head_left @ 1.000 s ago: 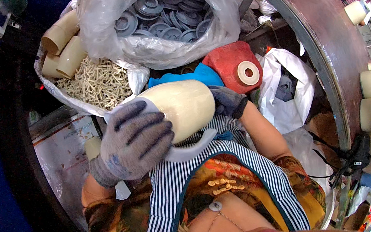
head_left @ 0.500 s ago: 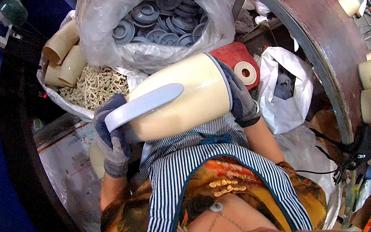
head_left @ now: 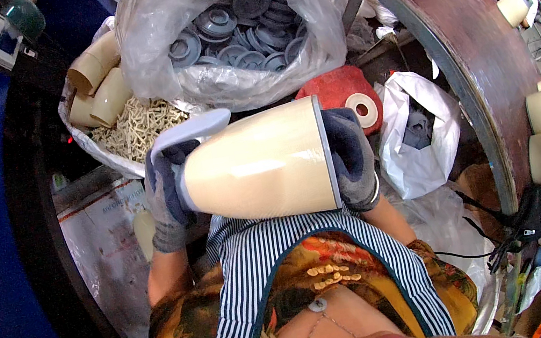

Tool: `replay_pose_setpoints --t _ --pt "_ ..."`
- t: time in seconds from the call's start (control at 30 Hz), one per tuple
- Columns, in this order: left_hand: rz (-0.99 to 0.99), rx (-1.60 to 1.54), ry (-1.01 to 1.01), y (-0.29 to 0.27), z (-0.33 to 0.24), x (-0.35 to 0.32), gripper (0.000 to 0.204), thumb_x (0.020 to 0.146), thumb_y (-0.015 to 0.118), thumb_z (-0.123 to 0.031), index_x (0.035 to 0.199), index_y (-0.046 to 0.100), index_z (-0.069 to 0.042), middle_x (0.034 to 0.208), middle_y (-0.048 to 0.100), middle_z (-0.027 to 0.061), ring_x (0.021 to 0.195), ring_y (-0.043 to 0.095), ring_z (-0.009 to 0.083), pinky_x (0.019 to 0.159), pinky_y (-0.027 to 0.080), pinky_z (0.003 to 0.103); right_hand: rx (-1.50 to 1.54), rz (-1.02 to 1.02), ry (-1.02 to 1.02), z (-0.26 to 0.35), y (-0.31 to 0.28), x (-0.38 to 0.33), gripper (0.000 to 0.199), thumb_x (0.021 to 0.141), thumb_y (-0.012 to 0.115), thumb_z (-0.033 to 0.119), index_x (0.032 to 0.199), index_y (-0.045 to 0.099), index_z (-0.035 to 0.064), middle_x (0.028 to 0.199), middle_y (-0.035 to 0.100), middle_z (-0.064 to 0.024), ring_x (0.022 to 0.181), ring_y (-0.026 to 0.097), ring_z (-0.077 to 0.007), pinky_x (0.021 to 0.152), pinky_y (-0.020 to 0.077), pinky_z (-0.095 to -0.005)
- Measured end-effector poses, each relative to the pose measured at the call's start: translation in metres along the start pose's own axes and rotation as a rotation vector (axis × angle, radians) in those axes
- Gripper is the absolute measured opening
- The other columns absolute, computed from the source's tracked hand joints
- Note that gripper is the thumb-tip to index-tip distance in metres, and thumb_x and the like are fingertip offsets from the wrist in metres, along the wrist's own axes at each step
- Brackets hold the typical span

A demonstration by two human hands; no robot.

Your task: The person repeatedly picks up a beige plastic pitcher body and a grey plastic lid, aligns them, and presses the lid onto the pitcher. The person then places the assembled pitcher aside and repeats the process with new components from nearby bags.

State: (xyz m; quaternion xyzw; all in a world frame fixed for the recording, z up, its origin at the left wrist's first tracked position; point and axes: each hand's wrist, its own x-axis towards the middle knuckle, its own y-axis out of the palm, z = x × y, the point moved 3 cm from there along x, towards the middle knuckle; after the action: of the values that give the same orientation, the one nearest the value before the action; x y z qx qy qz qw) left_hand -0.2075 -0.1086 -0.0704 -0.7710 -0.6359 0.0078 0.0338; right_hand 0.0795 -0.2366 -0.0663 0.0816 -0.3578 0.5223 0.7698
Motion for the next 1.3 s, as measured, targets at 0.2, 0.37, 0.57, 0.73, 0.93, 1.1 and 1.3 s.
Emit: replay_pose_setpoints --t 0.2,0.37,0.57,0.73,0.93,1.1,1.3 --pt "0.144 0.101 0.024 0.001 0.003 0.023 0.037 0.106 0.038 -0.033 0.121 0.054 -0.003 0.103 0.066 0.0107 0.093 0.063 0.0172 0.084 0.051 0.031 0.014 0.003 0.039 0.004 -0.006 -0.007 0.056 0.071 0.066 0.013 0.124 0.055 0.0000 0.116 0.057 -0.0185 0.105 0.053 -0.0335 0.090 0.0446 -0.0406" --pt "0.198 -0.067 -0.115 0.010 0.000 0.018 0.036 0.107 0.035 -0.031 0.121 0.054 -0.004 0.105 0.065 0.0100 0.092 0.062 0.0174 0.087 0.049 0.032 0.028 -0.045 0.019 -0.005 -0.007 -0.012 0.053 0.072 0.065 0.011 0.123 0.055 -0.0011 0.115 0.057 -0.0180 0.105 0.053 -0.0331 0.090 0.0446 -0.0401" --pt "0.237 0.194 -0.012 0.003 0.022 0.021 0.033 0.105 0.039 -0.026 0.120 0.055 -0.001 0.108 0.065 0.0138 0.097 0.062 0.0258 0.088 0.049 0.034 0.049 -0.034 0.176 -0.002 -0.005 -0.019 0.047 0.079 0.064 0.012 0.122 0.055 -0.0021 0.111 0.057 -0.0170 0.103 0.055 -0.0293 0.088 0.0456 -0.0381" --pt "-0.008 0.103 0.099 0.012 -0.016 -0.004 0.036 0.096 0.053 -0.025 0.121 0.054 0.002 0.108 0.064 0.0152 0.097 0.060 0.0226 0.087 0.048 0.034 0.132 -0.070 0.252 -0.014 -0.005 -0.016 0.048 0.091 0.058 0.031 0.124 0.054 -0.0025 0.117 0.058 -0.0170 0.107 0.057 -0.0273 0.094 0.0442 -0.0366" --pt "0.027 0.193 0.220 0.014 -0.031 -0.012 0.036 0.090 0.055 -0.025 0.111 0.059 0.004 0.105 0.065 0.0173 0.099 0.061 0.0261 0.089 0.048 0.036 0.376 -0.103 0.481 -0.047 0.012 -0.041 0.045 0.095 0.054 0.028 0.127 0.051 -0.0021 0.121 0.057 -0.0153 0.113 0.056 -0.0253 0.098 0.0420 -0.0355" --pt "0.287 0.511 0.627 0.037 -0.060 -0.014 0.036 0.079 0.063 -0.023 0.105 0.062 0.001 0.106 0.066 0.0186 0.104 0.063 0.0358 0.095 0.046 0.046 0.606 -0.161 0.684 -0.072 0.035 -0.043 0.040 0.095 0.053 0.024 0.126 0.052 -0.0024 0.120 0.057 -0.0141 0.112 0.055 -0.0237 0.098 0.0419 -0.0342" --pt "0.302 0.471 0.752 0.033 -0.058 -0.013 0.030 0.085 0.061 -0.027 0.101 0.062 -0.001 0.106 0.066 0.0194 0.109 0.061 0.0377 0.100 0.043 0.052 0.692 -0.194 0.746 -0.085 0.044 -0.041 0.035 0.096 0.052 0.018 0.124 0.052 -0.0028 0.118 0.057 -0.0126 0.111 0.055 -0.0217 0.098 0.0417 -0.0325"
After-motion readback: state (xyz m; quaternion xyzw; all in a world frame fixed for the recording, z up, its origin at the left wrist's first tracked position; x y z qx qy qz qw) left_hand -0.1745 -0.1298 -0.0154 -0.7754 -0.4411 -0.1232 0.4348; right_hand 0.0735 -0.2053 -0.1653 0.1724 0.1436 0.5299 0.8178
